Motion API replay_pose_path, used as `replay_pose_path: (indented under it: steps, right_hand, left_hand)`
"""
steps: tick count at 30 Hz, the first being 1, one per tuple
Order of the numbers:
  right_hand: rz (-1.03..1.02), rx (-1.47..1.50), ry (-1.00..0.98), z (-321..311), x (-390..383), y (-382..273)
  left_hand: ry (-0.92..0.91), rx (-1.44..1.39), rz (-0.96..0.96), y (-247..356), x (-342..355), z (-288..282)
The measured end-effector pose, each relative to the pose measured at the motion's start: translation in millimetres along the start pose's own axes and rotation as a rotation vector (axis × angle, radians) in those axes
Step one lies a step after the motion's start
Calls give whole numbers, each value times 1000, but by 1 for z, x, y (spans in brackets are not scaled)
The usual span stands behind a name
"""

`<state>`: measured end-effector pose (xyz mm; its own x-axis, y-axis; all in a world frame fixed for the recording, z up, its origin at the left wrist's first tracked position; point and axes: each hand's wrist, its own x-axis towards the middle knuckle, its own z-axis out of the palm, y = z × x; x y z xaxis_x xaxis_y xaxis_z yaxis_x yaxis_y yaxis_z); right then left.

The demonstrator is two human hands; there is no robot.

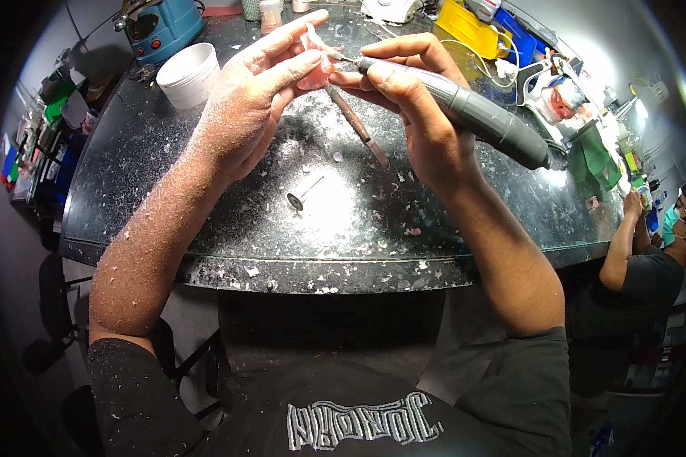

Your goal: The person uses a rotary tool to carve and shape a small pink resin piece held in the left hand. The person rotates the piece frequently to work on different sides while fine shavings accumulate on the table.

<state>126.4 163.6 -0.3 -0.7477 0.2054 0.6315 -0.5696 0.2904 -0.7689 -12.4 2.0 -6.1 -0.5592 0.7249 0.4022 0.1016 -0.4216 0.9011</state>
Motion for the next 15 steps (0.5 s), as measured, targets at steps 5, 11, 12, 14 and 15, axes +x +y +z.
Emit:
replay_pose_path:
  steps: [5,11,12,14,15]
  right_hand:
    - [22,75,17,-1,0,2]
    - [39,102,6,0,0,-2]
    - [36,96,2,0,0,-1]
    - [34,128,2,-1,0,0]
    - [34,166,7,0,0,0]
  left_hand:
    - [-48,55,17,7,1,2]
    - [-46,-10,-32,5,2,-2]
    - [-50,-10,-34,4,2,-3]
    - [-51,5,-21,6,2,-1]
    - [-52,13,-15,6,2,0]
